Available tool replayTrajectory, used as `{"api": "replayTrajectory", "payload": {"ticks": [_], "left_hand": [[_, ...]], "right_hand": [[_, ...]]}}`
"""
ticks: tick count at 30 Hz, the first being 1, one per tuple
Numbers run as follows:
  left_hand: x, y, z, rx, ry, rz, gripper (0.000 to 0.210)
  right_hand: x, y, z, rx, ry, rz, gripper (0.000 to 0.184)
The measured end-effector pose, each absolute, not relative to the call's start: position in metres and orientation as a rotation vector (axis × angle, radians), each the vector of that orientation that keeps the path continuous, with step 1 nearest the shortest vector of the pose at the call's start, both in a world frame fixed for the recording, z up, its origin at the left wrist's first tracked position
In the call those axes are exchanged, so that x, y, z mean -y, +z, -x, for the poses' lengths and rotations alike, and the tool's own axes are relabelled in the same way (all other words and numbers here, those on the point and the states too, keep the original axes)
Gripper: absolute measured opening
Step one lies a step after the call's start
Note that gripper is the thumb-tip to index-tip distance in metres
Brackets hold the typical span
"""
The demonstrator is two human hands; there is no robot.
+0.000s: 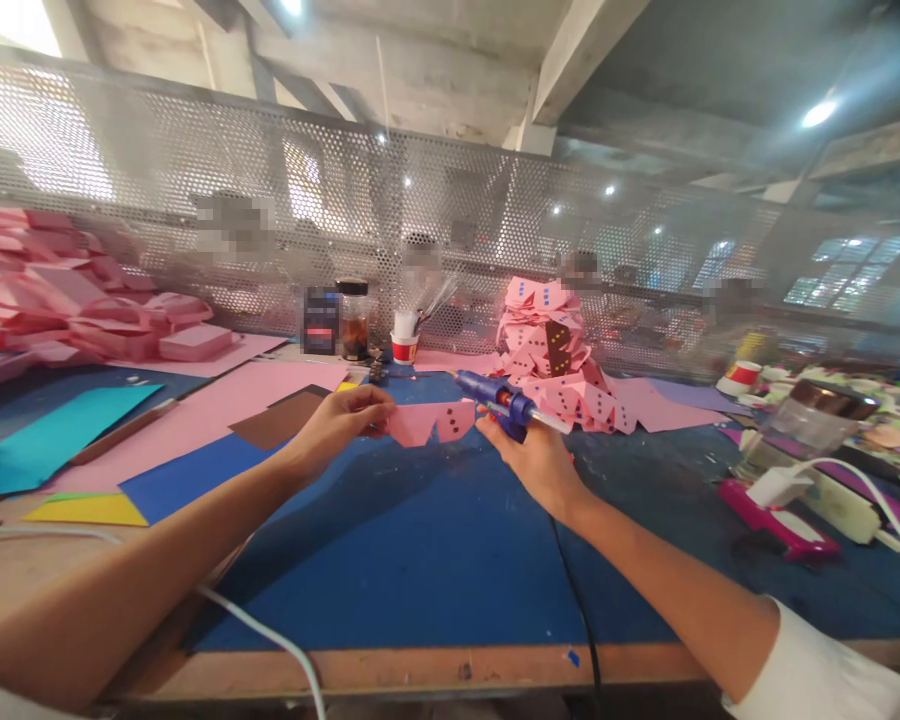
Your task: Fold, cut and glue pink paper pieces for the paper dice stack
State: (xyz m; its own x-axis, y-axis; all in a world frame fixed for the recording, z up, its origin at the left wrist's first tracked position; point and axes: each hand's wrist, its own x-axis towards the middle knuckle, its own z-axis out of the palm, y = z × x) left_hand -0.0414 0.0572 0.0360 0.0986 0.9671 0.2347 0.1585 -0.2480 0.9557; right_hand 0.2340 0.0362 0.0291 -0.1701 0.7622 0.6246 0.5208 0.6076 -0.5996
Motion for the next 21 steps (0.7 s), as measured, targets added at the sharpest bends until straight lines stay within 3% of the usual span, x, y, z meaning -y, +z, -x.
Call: {"api": "replayTrajectory", "payload": {"ticks": [21], "left_hand": [[-0.055,0.035,0.039,-1.083,1.245,-1.531,0.034]], "right_hand": [[-0.026,0.012,-0.222,2.134,0.133,1.045,0.024]]}}
